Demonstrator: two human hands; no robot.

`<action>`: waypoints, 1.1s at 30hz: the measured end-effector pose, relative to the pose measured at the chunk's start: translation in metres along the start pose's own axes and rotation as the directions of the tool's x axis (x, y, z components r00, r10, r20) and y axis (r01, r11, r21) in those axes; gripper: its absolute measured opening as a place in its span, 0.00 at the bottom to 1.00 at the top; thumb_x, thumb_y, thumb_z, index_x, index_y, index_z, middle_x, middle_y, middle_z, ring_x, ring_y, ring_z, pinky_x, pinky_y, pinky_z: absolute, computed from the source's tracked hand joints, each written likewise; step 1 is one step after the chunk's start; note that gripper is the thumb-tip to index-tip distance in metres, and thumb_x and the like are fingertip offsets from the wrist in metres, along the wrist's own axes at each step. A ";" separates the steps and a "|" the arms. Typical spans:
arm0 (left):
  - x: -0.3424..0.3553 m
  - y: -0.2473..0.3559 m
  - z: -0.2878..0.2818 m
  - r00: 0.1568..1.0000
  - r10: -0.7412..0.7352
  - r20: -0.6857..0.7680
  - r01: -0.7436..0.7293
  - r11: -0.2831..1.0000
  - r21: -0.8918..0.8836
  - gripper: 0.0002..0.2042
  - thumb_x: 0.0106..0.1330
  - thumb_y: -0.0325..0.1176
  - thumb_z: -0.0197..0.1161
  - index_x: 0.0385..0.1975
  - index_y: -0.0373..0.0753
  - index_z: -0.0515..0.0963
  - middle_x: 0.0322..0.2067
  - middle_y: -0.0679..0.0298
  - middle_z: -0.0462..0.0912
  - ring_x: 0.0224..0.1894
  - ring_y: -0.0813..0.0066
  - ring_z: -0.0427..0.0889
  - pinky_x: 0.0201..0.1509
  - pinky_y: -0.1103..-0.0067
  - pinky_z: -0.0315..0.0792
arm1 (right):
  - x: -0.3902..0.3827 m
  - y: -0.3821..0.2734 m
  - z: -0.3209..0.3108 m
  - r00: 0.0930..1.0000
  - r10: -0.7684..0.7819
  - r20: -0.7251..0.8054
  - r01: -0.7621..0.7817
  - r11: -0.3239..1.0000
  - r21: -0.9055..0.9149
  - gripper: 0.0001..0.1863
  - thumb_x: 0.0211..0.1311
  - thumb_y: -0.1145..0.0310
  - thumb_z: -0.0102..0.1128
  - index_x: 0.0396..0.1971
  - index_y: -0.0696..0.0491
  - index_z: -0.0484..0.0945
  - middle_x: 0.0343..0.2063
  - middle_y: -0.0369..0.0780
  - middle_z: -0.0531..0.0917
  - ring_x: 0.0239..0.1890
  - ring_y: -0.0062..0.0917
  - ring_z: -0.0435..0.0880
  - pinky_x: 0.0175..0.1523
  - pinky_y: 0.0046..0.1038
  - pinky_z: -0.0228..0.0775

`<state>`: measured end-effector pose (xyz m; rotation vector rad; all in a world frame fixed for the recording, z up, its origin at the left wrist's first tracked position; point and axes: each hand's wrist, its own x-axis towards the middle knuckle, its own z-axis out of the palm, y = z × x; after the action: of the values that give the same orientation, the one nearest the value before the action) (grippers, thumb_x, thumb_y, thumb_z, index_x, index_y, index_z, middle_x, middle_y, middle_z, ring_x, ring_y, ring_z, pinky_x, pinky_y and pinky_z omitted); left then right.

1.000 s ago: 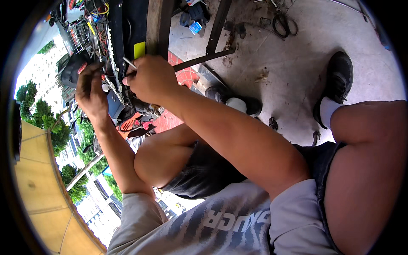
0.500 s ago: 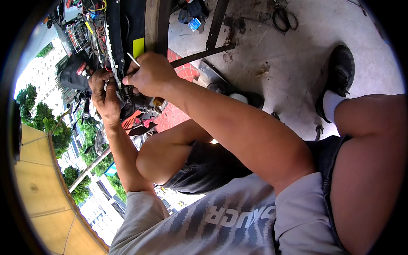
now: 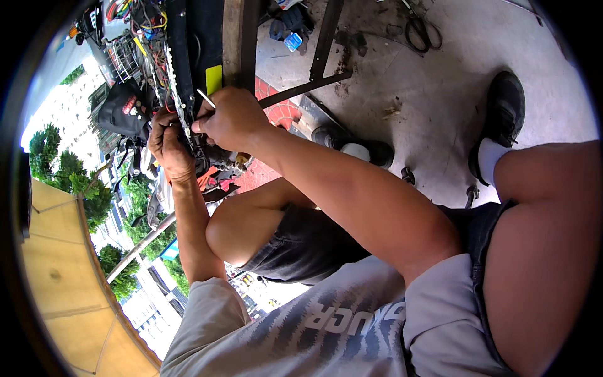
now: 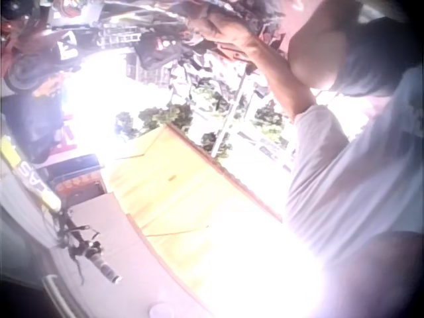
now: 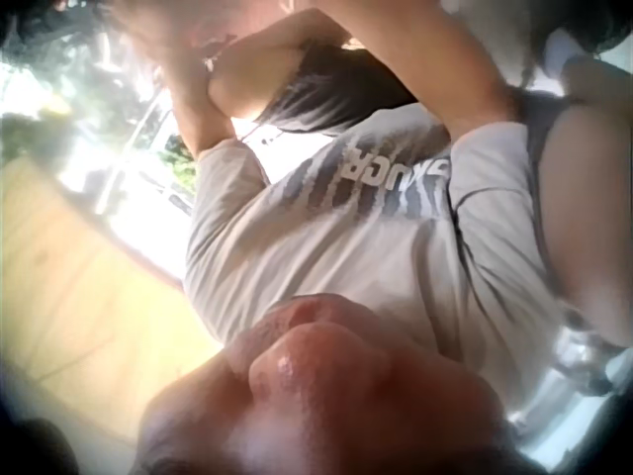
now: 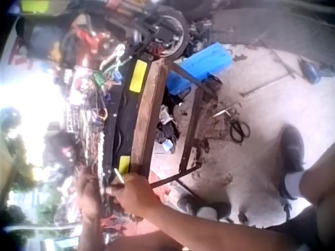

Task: The person manipulates wires and components inside an electric scooter using a screwdriver and by hand. They move individual wires, check connections, and tighten a screw on the internal frame.

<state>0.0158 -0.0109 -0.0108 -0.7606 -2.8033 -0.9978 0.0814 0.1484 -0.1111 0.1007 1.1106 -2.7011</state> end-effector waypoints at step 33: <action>0.001 -0.038 -0.029 0.984 -0.134 -0.121 0.128 0.990 -0.051 0.07 0.68 0.22 0.63 0.44 0.32 0.84 0.40 0.65 0.86 0.43 0.80 0.81 0.52 0.81 0.74 | -0.017 0.050 0.019 0.987 -0.135 -0.089 0.129 0.989 -0.078 0.15 0.68 0.62 0.65 0.44 0.60 0.82 0.28 0.43 0.84 0.28 0.28 0.83 0.37 0.31 0.74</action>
<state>-0.0059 -0.0534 -0.0094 -0.5041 -2.7626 -1.0884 0.1095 0.1036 -0.1295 0.1486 1.2839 -2.7939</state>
